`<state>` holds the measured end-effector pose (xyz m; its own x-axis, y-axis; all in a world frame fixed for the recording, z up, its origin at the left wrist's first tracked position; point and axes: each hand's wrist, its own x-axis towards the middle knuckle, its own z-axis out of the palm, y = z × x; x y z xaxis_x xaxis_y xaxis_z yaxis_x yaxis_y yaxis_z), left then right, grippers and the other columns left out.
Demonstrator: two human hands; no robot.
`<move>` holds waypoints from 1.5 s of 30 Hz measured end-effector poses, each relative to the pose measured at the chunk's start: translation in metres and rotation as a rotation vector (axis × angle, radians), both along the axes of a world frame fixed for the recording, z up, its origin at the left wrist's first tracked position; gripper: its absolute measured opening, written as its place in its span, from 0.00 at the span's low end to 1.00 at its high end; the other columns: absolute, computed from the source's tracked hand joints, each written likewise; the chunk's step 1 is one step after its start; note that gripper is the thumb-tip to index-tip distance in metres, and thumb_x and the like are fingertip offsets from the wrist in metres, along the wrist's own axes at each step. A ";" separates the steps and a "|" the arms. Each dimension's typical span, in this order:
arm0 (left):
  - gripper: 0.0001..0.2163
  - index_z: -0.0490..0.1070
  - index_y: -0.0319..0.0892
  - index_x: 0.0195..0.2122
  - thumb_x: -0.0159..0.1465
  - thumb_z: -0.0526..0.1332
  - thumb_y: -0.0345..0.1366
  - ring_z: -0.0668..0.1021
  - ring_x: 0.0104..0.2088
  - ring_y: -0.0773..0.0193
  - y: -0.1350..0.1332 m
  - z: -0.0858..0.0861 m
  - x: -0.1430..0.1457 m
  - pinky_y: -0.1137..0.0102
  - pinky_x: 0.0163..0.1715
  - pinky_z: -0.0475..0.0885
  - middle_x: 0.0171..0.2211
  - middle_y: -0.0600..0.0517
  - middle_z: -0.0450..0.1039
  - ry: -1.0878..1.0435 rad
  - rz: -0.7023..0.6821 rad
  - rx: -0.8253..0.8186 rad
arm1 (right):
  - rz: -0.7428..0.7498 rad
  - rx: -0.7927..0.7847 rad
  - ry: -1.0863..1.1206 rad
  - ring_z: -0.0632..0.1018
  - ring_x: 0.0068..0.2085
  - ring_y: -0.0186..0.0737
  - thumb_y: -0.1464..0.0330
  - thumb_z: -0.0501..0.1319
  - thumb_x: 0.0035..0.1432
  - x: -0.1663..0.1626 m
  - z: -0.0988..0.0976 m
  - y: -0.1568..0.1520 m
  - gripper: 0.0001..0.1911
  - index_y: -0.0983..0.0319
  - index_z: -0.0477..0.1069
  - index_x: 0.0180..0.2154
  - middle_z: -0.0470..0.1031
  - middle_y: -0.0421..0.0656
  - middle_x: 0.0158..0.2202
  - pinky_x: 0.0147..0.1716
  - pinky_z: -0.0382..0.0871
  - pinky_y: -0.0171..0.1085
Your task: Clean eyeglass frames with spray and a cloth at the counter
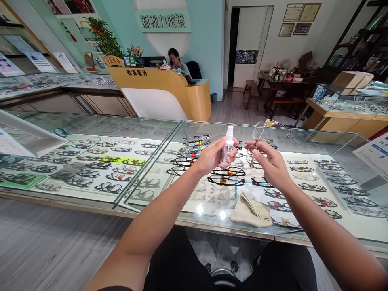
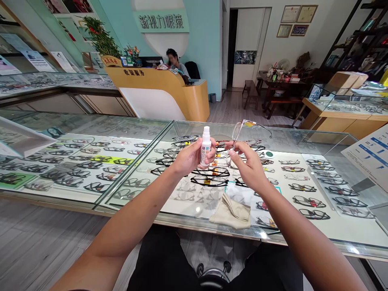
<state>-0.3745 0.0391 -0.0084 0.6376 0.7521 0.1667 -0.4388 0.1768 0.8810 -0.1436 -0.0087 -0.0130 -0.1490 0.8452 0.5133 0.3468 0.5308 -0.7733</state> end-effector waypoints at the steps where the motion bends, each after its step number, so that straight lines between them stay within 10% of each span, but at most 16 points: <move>1: 0.23 0.74 0.41 0.50 0.67 0.70 0.55 0.72 0.24 0.66 0.001 -0.001 0.000 0.78 0.16 0.57 0.29 0.53 0.69 0.002 0.004 -0.005 | 0.002 0.000 0.003 0.80 0.51 0.47 0.56 0.59 0.76 0.000 0.000 0.000 0.14 0.54 0.79 0.52 0.84 0.44 0.52 0.54 0.71 0.49; 15: 0.31 0.62 0.44 0.29 0.59 0.75 0.65 0.56 0.15 0.75 -0.002 0.007 -0.002 0.79 0.14 0.53 0.18 0.63 0.55 0.008 0.023 0.046 | 0.016 -0.007 -0.002 0.82 0.54 0.49 0.55 0.59 0.76 -0.001 0.002 -0.003 0.15 0.54 0.79 0.51 0.85 0.45 0.56 0.55 0.74 0.50; 26: 0.38 0.43 0.48 0.13 0.30 0.80 0.52 0.52 0.05 0.68 0.017 -0.029 -0.034 0.69 0.07 0.52 0.07 0.62 0.35 0.046 -0.391 -0.043 | 0.000 -0.020 -0.025 0.80 0.51 0.49 0.54 0.59 0.76 0.000 0.000 -0.002 0.15 0.54 0.79 0.51 0.84 0.46 0.53 0.52 0.72 0.49; 45: 0.35 0.59 0.48 0.07 0.31 0.77 0.70 0.55 0.05 0.65 0.009 -0.018 -0.022 0.68 0.07 0.51 0.03 0.56 0.43 0.072 -0.477 0.105 | 0.009 -0.023 -0.039 0.80 0.51 0.50 0.53 0.59 0.76 -0.001 -0.001 -0.003 0.15 0.54 0.78 0.50 0.84 0.46 0.54 0.52 0.72 0.50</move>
